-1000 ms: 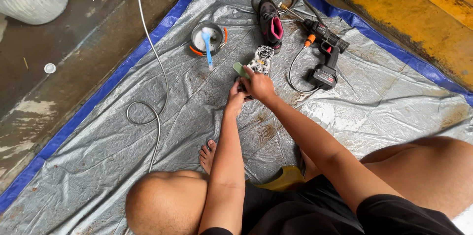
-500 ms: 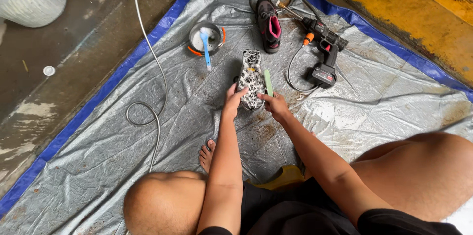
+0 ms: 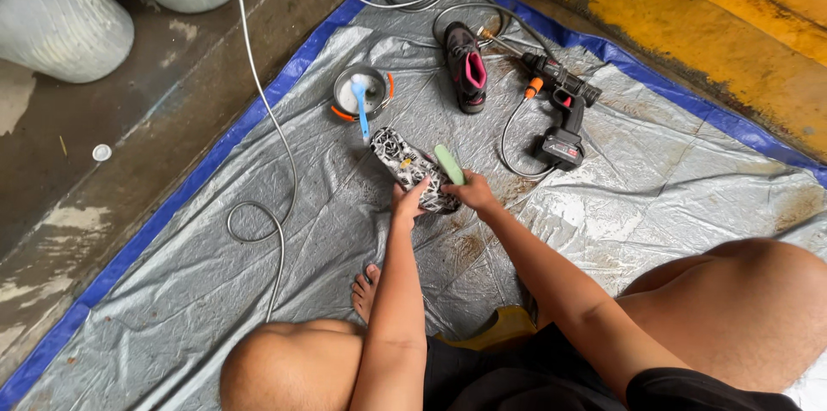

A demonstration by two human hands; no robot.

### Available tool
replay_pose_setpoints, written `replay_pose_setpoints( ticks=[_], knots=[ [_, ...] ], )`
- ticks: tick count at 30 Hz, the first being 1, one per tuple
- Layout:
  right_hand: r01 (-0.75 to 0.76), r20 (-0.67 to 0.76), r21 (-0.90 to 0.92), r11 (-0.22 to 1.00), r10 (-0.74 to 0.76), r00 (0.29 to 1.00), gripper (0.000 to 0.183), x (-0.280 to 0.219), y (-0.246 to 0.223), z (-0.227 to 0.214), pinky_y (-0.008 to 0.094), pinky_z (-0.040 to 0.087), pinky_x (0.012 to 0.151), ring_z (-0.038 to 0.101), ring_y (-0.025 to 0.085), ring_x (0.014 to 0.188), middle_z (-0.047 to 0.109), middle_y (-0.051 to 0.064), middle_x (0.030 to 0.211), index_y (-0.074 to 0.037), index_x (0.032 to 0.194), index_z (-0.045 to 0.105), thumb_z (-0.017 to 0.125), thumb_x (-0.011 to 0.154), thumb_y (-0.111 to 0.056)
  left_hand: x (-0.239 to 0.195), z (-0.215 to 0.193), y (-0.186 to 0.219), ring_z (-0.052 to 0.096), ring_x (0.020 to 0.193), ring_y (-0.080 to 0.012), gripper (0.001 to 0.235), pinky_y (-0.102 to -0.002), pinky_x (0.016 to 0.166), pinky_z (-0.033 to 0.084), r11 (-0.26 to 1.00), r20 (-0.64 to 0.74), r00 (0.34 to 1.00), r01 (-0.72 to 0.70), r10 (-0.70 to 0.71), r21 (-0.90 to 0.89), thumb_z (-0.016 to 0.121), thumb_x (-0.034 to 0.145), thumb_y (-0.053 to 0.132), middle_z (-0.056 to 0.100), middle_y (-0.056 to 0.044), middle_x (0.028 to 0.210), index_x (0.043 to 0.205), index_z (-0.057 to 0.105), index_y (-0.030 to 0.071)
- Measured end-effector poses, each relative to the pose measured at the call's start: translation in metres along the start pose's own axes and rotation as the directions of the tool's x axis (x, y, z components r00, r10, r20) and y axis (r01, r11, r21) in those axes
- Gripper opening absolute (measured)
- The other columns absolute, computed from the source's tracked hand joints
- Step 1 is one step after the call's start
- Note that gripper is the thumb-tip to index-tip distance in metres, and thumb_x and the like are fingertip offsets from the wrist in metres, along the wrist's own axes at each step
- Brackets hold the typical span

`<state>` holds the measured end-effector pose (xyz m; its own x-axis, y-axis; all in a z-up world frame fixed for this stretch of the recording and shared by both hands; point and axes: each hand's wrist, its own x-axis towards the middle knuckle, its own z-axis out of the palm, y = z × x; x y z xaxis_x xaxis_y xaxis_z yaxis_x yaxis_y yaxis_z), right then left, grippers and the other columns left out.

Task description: The person sits on a tarp and scrubs a patterned shoe with a green brush. They repeatedly dip the brush into a small container of liquid and scrub the shoe's surface. The person rotates the shoe to clean different areas and eventually picks up a power drill.

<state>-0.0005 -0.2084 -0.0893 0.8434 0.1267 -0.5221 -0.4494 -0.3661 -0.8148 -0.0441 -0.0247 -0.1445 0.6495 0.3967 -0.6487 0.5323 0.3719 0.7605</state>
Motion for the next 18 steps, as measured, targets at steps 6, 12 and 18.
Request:
replay_pose_setpoints(
  ticks=[6,12,18],
  knots=[
    [0.089,-0.039,-0.193,0.977,-0.098,0.994,0.067,-0.008,-0.006,-0.001,0.051,0.056,0.100,0.072,0.046,0.123,0.078,0.023,0.121,-0.014,0.140,0.075,0.096,0.082,-0.040,0.013,-0.009,0.005,0.077,0.093,-0.0565,0.092,-0.068,0.075,0.066,0.994,0.105,0.992,0.082,-0.074,-0.075,0.103,0.081,0.035,0.069,-0.035,0.127,0.147,0.046,0.003],
    [0.161,-0.035,-0.302,0.940,-0.179,0.983,0.094,-0.062,-0.043,-0.012,0.059,0.054,0.111,0.065,0.053,0.132,0.070,0.035,0.133,-0.031,0.172,0.040,0.087,0.091,-0.041,0.012,0.006,-0.004,0.074,0.096,-0.0617,0.094,-0.065,0.077,0.069,0.986,0.143,0.988,0.081,-0.060,-0.144,0.101,0.083,0.018,0.062,-0.035,0.133,0.154,0.042,0.002],
    [0.248,-0.112,-0.273,0.930,-0.286,0.952,0.075,-0.084,-0.045,-0.011,0.060,0.057,0.109,0.064,0.055,0.134,0.067,0.036,0.139,-0.028,0.168,0.048,0.079,0.100,-0.035,0.003,0.015,0.002,0.072,0.101,-0.0626,0.101,-0.063,0.078,0.071,0.978,0.137,0.987,0.102,-0.078,-0.183,0.101,0.080,0.009,0.052,-0.037,0.143,0.160,0.038,0.002]
  ],
)
